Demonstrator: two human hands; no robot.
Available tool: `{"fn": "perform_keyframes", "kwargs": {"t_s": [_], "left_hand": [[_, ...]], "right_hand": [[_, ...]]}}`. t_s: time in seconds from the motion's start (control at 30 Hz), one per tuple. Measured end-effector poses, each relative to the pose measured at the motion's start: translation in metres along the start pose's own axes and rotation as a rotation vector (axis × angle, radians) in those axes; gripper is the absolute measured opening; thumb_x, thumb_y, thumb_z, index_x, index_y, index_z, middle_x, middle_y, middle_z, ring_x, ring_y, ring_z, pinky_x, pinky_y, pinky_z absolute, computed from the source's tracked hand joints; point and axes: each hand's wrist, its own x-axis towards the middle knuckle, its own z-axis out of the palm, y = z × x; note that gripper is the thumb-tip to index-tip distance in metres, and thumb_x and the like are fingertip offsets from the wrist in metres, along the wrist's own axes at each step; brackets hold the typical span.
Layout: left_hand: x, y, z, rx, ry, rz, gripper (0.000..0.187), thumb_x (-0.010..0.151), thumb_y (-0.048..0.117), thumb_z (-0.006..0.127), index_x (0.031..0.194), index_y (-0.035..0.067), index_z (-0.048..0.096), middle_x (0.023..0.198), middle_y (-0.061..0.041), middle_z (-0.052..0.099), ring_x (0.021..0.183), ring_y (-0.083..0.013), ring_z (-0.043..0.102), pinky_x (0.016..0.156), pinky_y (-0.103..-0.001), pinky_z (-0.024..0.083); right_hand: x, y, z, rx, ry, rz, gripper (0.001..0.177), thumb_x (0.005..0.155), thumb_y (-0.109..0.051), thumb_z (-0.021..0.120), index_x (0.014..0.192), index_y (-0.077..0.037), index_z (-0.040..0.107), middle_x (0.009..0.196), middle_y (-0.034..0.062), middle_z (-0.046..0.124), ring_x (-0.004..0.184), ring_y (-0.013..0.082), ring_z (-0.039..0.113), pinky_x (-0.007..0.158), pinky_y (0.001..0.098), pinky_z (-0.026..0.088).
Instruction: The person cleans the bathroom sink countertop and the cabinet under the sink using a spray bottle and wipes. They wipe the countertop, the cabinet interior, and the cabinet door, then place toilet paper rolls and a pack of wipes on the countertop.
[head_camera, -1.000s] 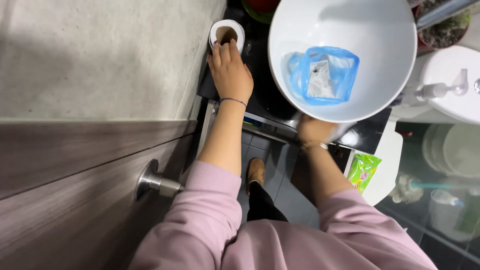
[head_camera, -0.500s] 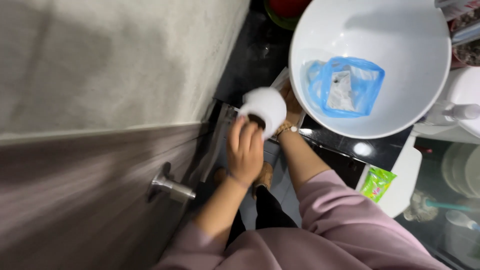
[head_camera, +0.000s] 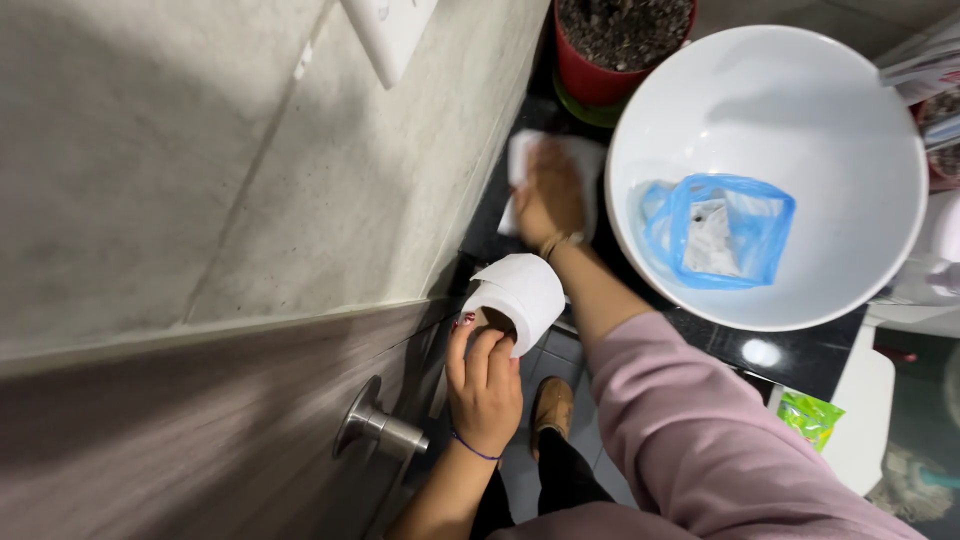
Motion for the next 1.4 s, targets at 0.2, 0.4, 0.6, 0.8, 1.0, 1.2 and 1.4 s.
{"fn": "perform_keyframes", "kwargs": {"t_s": [0.2, 0.4, 0.6, 0.8, 1.0, 1.2, 1.4], "left_hand": [[0.023, 0.013, -0.007, -0.044, -0.008, 0.062, 0.026, 0.084, 0.001, 0.075, 0.109, -0.002, 0.067, 0.124, -0.013, 0.059, 0.136, -0.0406, 0.045, 0.117, -0.056, 0.041], [0.023, 0.003, -0.013, -0.048, -0.007, 0.080, 0.023, 0.086, 0.000, 0.073, 0.108, -0.002, 0.067, 0.121, -0.013, 0.060, 0.137, -0.0400, 0.046, 0.117, -0.053, 0.043], [0.016, -0.008, -0.018, -0.051, -0.055, 0.049, 0.024, 0.086, 0.002, 0.071, 0.110, -0.003, 0.068, 0.122, -0.015, 0.061, 0.137, -0.0420, 0.047, 0.114, -0.052, 0.043], [0.008, -0.008, -0.014, -0.077, -0.073, 0.029, 0.023, 0.086, 0.003, 0.071, 0.108, -0.002, 0.067, 0.122, -0.015, 0.060, 0.137, -0.0427, 0.047, 0.114, -0.055, 0.041], [0.011, -0.012, -0.012, -0.104, -0.062, 0.007, 0.023, 0.086, 0.003, 0.071, 0.108, -0.002, 0.067, 0.123, -0.015, 0.059, 0.136, -0.0428, 0.047, 0.115, -0.057, 0.040], [-0.012, -0.028, -0.003, -0.062, -0.092, 0.020, 0.023, 0.089, 0.005, 0.074, 0.111, -0.001, 0.068, 0.124, -0.014, 0.060, 0.134, -0.0419, 0.049, 0.113, -0.051, 0.043], [-0.016, -0.024, -0.010, -0.061, -0.047, 0.051, 0.022, 0.089, 0.004, 0.072, 0.110, 0.000, 0.068, 0.123, -0.012, 0.060, 0.135, -0.0405, 0.050, 0.112, -0.052, 0.046]], "right_hand": [[-0.063, -0.001, -0.028, 0.053, 0.099, -0.242, 0.075, 0.097, -0.044, 0.055, 0.159, -0.009, 0.033, 0.161, 0.0169, 0.037, 0.150, 0.0367, 0.035, 0.121, 0.0499, 0.029], [-0.018, 0.022, -0.013, 0.206, 0.032, 0.296, 0.076, 0.103, -0.041, 0.050, 0.158, 0.005, 0.026, 0.163, 0.0256, 0.028, 0.150, 0.0426, 0.024, 0.122, 0.0507, 0.020], [0.052, -0.001, -0.002, 0.242, 0.116, 0.256, 0.068, 0.102, -0.027, 0.051, 0.156, 0.007, 0.029, 0.163, 0.0272, 0.030, 0.152, 0.0411, 0.028, 0.124, 0.0503, 0.022], [0.052, -0.021, -0.034, 0.510, 0.134, 0.341, 0.058, 0.099, -0.020, 0.051, 0.154, -0.005, 0.041, 0.165, 0.0227, 0.034, 0.149, 0.0388, 0.037, 0.123, 0.0439, 0.032], [0.056, -0.010, 0.024, 0.242, 0.132, 0.103, 0.053, 0.102, -0.020, 0.051, 0.151, -0.001, 0.046, 0.158, 0.0207, 0.039, 0.151, 0.0388, 0.033, 0.124, 0.0492, 0.026], [0.119, 0.001, 0.063, 0.337, 0.134, 0.182, 0.063, 0.089, -0.005, 0.048, 0.149, 0.016, 0.039, 0.158, 0.0334, 0.033, 0.149, 0.0474, 0.026, 0.124, 0.0486, 0.021], [0.070, -0.025, 0.065, 0.304, 0.195, 0.129, 0.060, 0.094, -0.003, 0.045, 0.150, 0.017, 0.038, 0.160, 0.0352, 0.032, 0.153, 0.0488, 0.025, 0.127, 0.0499, 0.023]]}}
